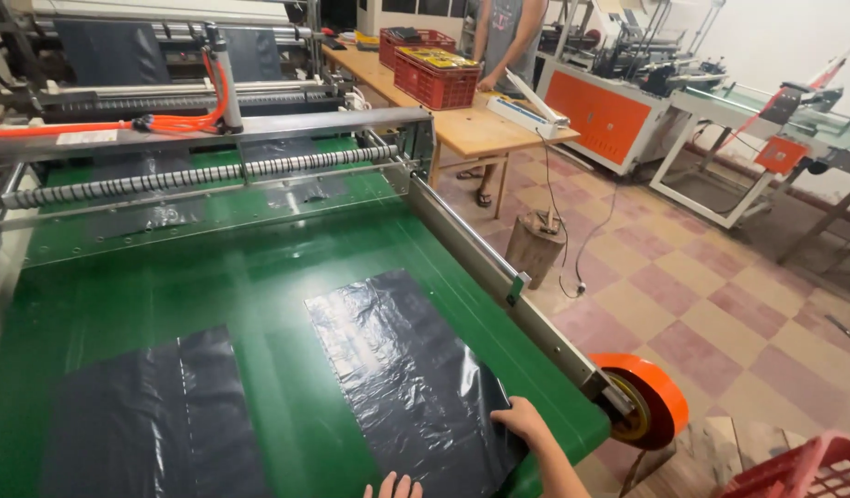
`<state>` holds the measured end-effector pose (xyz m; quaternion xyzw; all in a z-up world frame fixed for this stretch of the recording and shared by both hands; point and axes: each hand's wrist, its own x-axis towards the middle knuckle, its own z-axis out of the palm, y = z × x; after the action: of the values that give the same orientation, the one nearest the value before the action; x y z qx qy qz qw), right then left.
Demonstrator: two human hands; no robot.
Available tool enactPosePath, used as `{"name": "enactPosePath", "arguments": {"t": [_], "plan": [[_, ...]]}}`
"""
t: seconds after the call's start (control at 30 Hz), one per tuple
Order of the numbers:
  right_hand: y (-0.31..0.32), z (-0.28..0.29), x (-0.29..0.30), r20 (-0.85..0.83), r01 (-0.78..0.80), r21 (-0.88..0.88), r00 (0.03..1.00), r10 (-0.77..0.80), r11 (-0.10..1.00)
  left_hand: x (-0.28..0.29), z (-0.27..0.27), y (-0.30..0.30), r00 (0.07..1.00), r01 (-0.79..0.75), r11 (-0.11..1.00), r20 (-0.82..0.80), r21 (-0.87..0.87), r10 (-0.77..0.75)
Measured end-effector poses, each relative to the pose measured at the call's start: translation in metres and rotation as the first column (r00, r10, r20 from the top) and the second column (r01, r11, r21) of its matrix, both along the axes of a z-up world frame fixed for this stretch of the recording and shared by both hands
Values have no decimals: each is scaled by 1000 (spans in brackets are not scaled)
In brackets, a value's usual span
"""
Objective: Folding plastic bags as they come off a conveyor belt and placing them into a storage crate.
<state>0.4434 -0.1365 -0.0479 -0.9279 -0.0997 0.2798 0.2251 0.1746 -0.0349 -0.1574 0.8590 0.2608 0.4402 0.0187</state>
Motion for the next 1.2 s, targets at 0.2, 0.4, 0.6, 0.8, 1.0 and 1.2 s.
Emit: {"name": "enactPosePath", "arguments": {"t": [0.2,0.4,0.6,0.8,1.0,1.2], "plan": [[-11,-50,54,20,-18,498,1000,9,867,15,32,-4,988,-152,951,29,270,150],[-17,-30,33,-110,144,731,990,-94,668,-22,58,-7,934,162,984,-334,77,-128],[-70,-17,3,-194,92,747,977,84,658,-65,110,9,641,368,814,-512,-449,-572],[-95,-5,3,-590,243,737,686,426,631,-89,190,59,541,357,579,-343,-733,-768],[25,9,60,-604,305,792,524,601,530,-18,171,201,837,402,533,63,-744,-544],[173,-26,120,-685,347,723,475,552,598,71,84,332,978,-9,518,-116,-855,-175]]}}
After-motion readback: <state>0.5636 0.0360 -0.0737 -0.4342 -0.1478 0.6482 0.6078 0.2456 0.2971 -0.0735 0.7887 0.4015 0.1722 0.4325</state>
